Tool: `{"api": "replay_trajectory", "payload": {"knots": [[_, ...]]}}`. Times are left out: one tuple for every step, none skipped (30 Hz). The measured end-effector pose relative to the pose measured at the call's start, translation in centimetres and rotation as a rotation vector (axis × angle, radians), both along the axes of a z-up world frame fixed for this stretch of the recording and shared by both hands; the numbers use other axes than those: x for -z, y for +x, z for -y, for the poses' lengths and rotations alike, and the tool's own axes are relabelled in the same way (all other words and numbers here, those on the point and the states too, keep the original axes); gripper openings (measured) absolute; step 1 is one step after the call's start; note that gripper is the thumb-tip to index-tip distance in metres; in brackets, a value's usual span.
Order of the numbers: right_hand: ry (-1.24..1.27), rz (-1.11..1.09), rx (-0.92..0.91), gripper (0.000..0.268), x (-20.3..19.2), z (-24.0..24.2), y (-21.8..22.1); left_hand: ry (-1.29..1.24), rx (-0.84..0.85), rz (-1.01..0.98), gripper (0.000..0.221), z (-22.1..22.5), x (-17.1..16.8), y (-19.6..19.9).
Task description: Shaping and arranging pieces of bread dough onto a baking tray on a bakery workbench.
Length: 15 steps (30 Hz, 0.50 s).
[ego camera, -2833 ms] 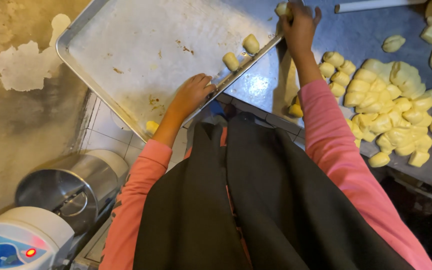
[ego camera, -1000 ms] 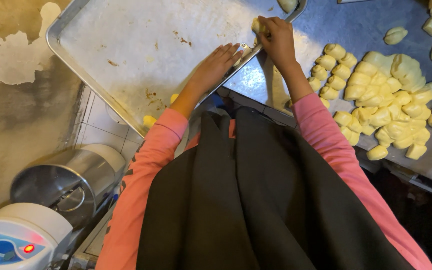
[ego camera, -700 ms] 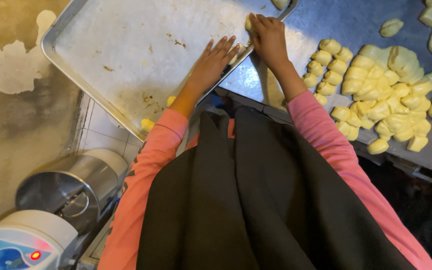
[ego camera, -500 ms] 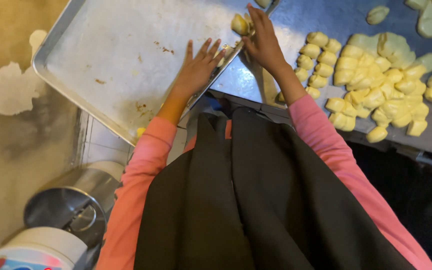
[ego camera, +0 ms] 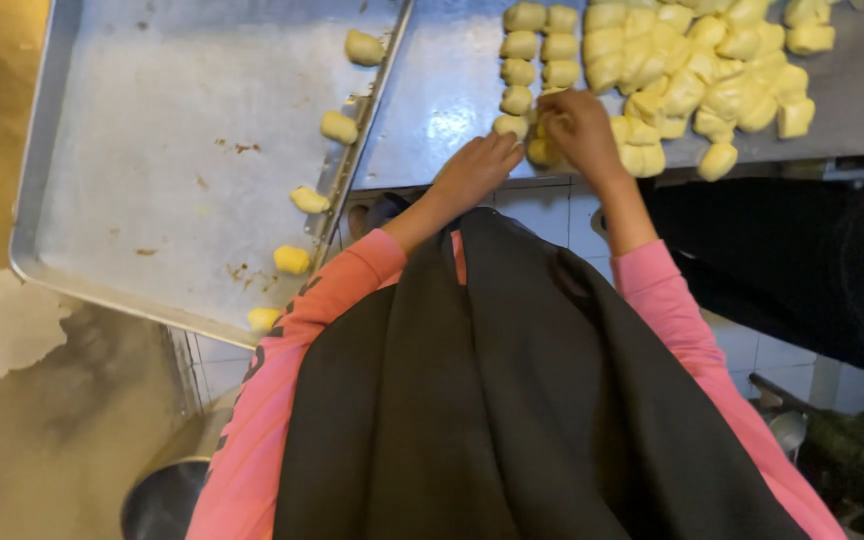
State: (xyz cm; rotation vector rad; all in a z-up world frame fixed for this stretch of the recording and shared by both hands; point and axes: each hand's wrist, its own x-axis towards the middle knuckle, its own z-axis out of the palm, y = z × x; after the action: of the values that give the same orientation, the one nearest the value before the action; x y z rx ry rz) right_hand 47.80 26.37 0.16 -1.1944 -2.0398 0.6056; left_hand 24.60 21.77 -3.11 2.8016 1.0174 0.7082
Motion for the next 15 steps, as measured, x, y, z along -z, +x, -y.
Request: {"api": "replay_trajectory", "payload": {"knots": [[0.002, 0.001, 0.016, 0.024, 0.0, 0.5, -0.1, 0.002, 0.016, 0.001, 0.038, -0.3, 0.2, 0.4], [0.037, 0.069, 0.017, 0.022, 0.1, 0.9, -0.4, -0.020, -0.008, -0.010, 0.033, -0.5, 0.4, 0.6], [0.072, 0.139, 0.019, 0.019, 0.1, 1.3, -0.7, -0.041, -0.033, -0.020, 0.028, -0.8, 0.6, 0.8], [0.071, 0.139, 0.020, 0.019, -0.2, 1.5, -0.8, -0.041, -0.031, -0.020, 0.028, -0.8, 0.6, 0.9], [0.093, 0.201, 0.019, 0.019, -0.6, 1.7, -1.0, -0.107, -0.053, 0.034, 0.028, -0.9, 0.6, 0.9], [0.112, 0.262, 0.011, 0.019, -0.9, 1.9, -1.4, -0.175, -0.082, 0.088, 0.027, -0.8, 0.7, 0.8], [0.109, 0.261, 0.005, 0.019, -0.9, 1.9, -1.5, -0.178, -0.088, 0.088, 0.027, -0.9, 0.3, 0.5], [0.123, 0.274, -0.017, 0.024, -0.8, 2.1, -1.7, -0.326, -0.150, 0.231, 0.027, -0.7, 0.0, 0.1], [0.138, 0.287, -0.038, 0.029, -0.8, 2.3, -2.0, -0.472, -0.212, 0.376, 0.028, -0.5, -0.3, -0.3], [0.139, 0.285, -0.050, 0.029, -0.7, 2.2, -2.2, -0.470, -0.224, 0.378, 0.028, -0.9, 0.6, -0.8], [0.135, 0.338, -0.048, 0.032, -0.7, 2.2, -2.5, -0.763, -0.235, 0.655, 0.025, -1.4, 1.4, -1.3], [0.131, 0.390, -0.052, 0.036, -0.6, 2.2, -2.9, -1.052, -0.244, 0.940, 0.024, -1.6, 2.3, -2.0], [0.132, 0.389, -0.070, 0.036, -0.7, 2.4, -3.3, -1.046, -0.260, 0.949, 0.024, -1.5, 2.3, -2.8], [0.153, 0.390, -0.085, 0.043, -0.8, 2.6, -3.7, -1.290, -0.177, 1.241, 0.024, -1.3, 2.4, -3.7], [0.175, 0.391, -0.100, 0.050, -0.8, 2.8, -4.2, -1.521, -0.075, 1.538, 0.024, -1.1, 2.5, -4.5]]}}
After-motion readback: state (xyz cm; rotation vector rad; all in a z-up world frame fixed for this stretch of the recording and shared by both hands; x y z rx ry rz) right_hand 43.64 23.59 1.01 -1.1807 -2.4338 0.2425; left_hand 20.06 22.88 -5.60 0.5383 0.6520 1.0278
